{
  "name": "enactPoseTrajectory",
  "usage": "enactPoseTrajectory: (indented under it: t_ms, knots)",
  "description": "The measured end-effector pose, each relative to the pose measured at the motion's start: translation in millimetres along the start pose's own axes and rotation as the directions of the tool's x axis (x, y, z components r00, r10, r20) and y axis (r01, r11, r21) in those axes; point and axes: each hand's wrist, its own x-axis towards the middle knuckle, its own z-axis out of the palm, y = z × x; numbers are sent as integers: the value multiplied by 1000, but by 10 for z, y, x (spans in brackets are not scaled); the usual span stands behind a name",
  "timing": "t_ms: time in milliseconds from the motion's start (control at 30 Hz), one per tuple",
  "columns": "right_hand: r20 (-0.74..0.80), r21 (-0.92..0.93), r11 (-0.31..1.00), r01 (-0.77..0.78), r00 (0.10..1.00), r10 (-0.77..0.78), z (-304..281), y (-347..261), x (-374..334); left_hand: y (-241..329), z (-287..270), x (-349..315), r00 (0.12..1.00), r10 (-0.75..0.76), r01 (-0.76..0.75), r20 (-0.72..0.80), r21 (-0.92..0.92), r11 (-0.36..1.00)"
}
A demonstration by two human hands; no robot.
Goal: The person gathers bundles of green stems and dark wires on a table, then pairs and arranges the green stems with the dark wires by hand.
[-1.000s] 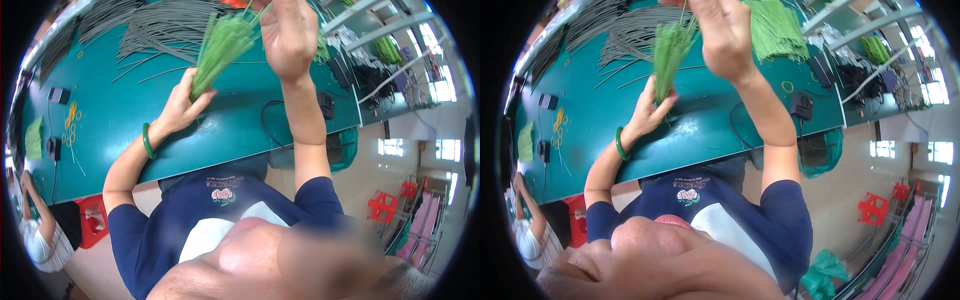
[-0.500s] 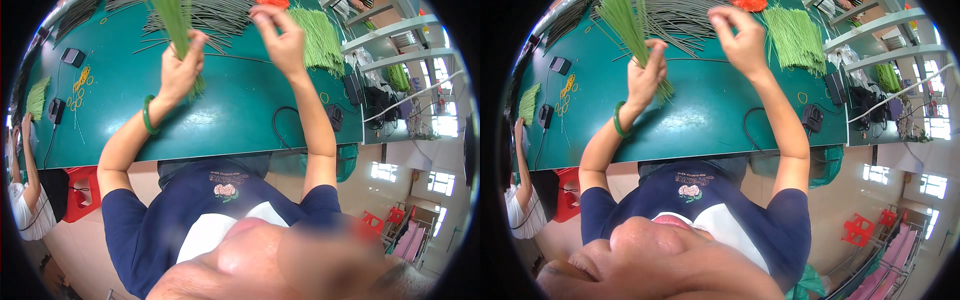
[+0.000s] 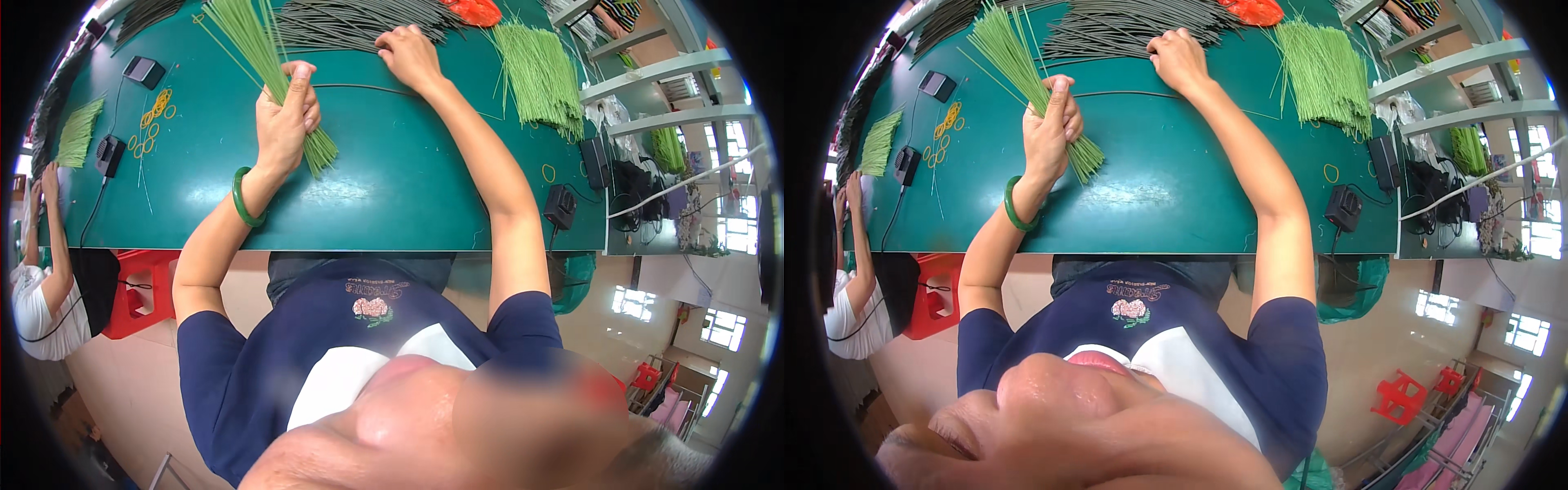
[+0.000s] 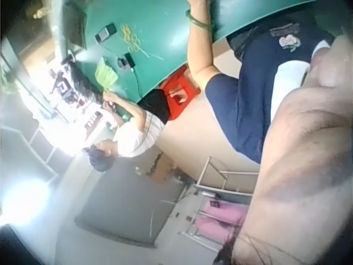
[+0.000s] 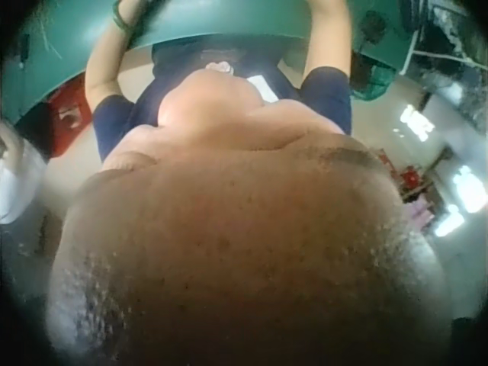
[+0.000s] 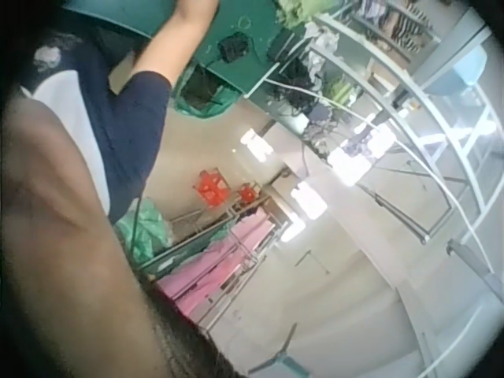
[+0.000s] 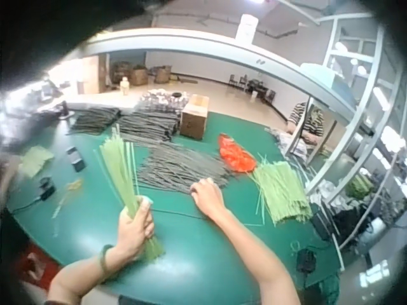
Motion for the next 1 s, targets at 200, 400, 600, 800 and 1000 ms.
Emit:
enactPoseTrajectory:
  t_ms: [200,400,600,800,1000]
  knots:
    - [218,710,647,-276,961,171,-576,-391,272,-279,153,-164,990,92,-108,111,151,983]
    - [334,942,79,-325,925,-183,-1137,-1028,3,-429,338,-108,964,-115,111,239,28,993]
    - [275,911,293,-290,957,93,-1346,-712,-280,-578,645,-91,863,-167,62,477,229,971]
    - [319,732,407,-545,804,502,-1565,857,-239,-814,511,452,600,142,-798,787,601,44]
    - [299,-24,673,-739,637,710,-1045,1811,-285,-926,237,892,672,25,-733,740,670,-119]
